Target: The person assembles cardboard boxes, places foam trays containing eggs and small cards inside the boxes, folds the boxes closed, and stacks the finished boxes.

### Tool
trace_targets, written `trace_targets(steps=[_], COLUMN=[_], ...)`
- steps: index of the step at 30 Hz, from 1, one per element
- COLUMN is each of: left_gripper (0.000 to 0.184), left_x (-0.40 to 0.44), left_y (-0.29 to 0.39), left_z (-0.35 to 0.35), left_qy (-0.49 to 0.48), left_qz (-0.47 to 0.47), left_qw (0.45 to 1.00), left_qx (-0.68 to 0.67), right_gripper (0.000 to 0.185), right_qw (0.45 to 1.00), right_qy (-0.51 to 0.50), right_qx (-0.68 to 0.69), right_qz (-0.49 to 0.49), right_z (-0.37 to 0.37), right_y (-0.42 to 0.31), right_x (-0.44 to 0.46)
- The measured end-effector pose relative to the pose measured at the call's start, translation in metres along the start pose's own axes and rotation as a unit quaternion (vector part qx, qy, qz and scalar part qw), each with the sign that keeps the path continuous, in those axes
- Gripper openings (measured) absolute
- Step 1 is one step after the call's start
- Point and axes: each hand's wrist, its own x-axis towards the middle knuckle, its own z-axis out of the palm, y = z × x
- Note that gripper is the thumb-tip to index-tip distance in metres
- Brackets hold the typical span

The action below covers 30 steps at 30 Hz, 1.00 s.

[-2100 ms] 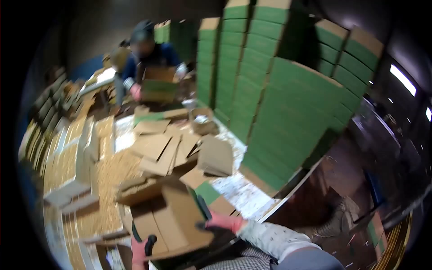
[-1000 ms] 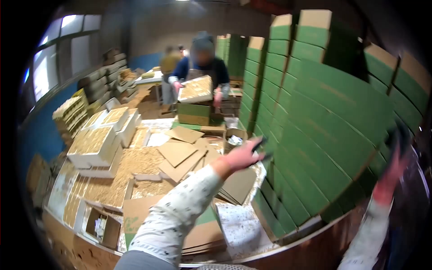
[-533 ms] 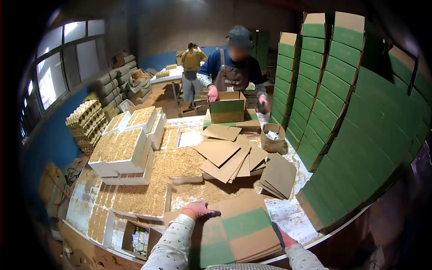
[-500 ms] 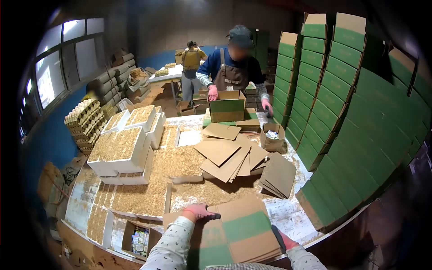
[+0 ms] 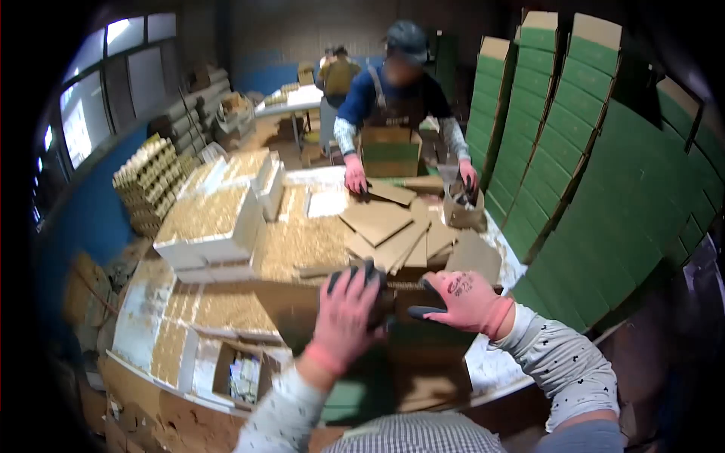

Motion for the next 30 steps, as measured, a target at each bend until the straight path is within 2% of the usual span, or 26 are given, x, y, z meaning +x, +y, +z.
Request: trace_targets(steps=[1,2,3,5,6,7,8,10,11,12,13,14,15,16,17,18,20,22,24,25,26,28,29,30], left_gripper=[0.049,0.049,0.050,0.049,0.046,0.040,0.051,0.053,0.061,0.069,0.072,0.068,0.063,0.058,0.051,0.047,0.045,0.042,0.040,0.041,0.038,0.038,0.051,0.055], left_x=[-0.021,-0.041,-0.057,-0.076,-0.072,-0.069,-0.060,-0.034,-0.024,-0.014,-0.043,-0.008,-0.003,0.001,-0.004,-0.006,0.032,0.053,0.020,0.014,0.013,0.014,0.011,0.009], left_y=[0.006,0.013,0.015,0.023,0.027,0.022,0.012,-0.016,-0.016,-0.038,-0.085,-0.062,-0.053,-0.051,-0.058,-0.056,-0.046,-0.036,-0.033,-0.023,-0.022,-0.020,-0.020,-0.027], left_z=[-0.006,-0.016,-0.027,-0.058,-0.072,-0.085,-0.096,-0.112,-0.090,-0.058,0.009,-0.037,-0.049,-0.052,-0.046,-0.035,-0.024,0.008,0.082,0.087,0.088,0.076,0.070,0.071], left_qy=[0.027,0.051,0.026,-0.066,-0.110,-0.122,-0.257,-0.214,-0.055,-0.015,-0.065,-0.165,-0.229,-0.286,-0.320,-0.339,-0.450,-0.433,-0.204,-0.182,-0.149,0.073,0.114,0.106], left_qz=[0.005,0.010,0.048,0.128,0.173,0.268,0.283,0.010,-0.187,-0.134,-0.100,-0.259,-0.210,-0.159,-0.064,-0.037,-0.045,-0.143,-0.061,-0.077,-0.087,-0.082,-0.118,-0.147], left_qw=[0.999,0.996,0.995,0.982,0.969,0.937,0.894,0.924,0.953,0.987,0.962,0.943,0.948,0.945,0.944,0.939,0.892,0.888,0.977,0.980,0.985,0.994,0.985,0.983], left_qx=[-0.035,-0.075,-0.082,-0.119,-0.141,-0.189,-0.234,-0.316,-0.234,0.089,0.245,-0.130,-0.062,0.005,-0.043,-0.038,-0.004,-0.054,-0.019,0.010,-0.032,-0.016,-0.051,-0.026], right_gripper=[0.050,0.047,0.045,0.039,0.038,0.040,0.042,0.045,0.051,0.058,0.064,0.069,0.079,0.090,0.091,0.093,0.095,0.086,0.076,0.067,0.059,0.036,0.043,0.049], right_qw=[0.998,0.993,0.997,0.996,0.986,0.990,0.992,0.985,0.984,0.979,0.941,0.945,0.984,0.921,0.951,0.972,0.989,0.989,0.962,0.967,0.957,0.873,0.952,0.969], right_qy=[0.032,-0.043,-0.016,0.006,0.102,0.101,0.099,0.083,0.120,0.133,0.248,0.266,0.128,-0.134,-0.073,-0.019,0.097,0.062,0.096,0.187,0.276,0.405,0.209,0.187], right_qx=[0.006,0.086,0.022,-0.078,-0.108,-0.088,-0.067,-0.149,-0.125,-0.132,-0.161,-0.089,0.025,0.205,0.153,0.103,0.005,-0.105,-0.186,-0.126,-0.060,-0.270,-0.213,-0.159], right_qz=[-0.047,-0.063,-0.067,-0.049,-0.074,-0.053,-0.036,-0.006,-0.041,-0.085,-0.164,-0.171,-0.122,-0.303,-0.259,-0.212,-0.108,-0.083,-0.173,-0.122,-0.066,0.027,0.064,0.005], right_z=[0.000,-0.003,-0.007,-0.028,-0.024,-0.017,-0.011,0.006,0.010,-0.002,-0.006,-0.017,-0.028,-0.040,-0.033,-0.014,0.032,0.117,0.030,-0.011,-0.039,-0.001,0.026,0.075], right_y=[0.013,0.023,0.023,0.003,0.007,0.007,0.001,-0.021,-0.022,-0.026,-0.015,-0.012,-0.005,0.022,0.017,0.003,-0.028,-0.025,-0.022,-0.002,0.026,0.086,0.067,0.052], right_x=[0.003,0.007,0.010,0.029,0.052,0.073,0.087,0.086,0.085,0.069,0.054,0.034,0.000,-0.005,-0.001,-0.006,-0.025,-0.013,-0.014,-0.017,-0.018,0.006,0.005,0.006])
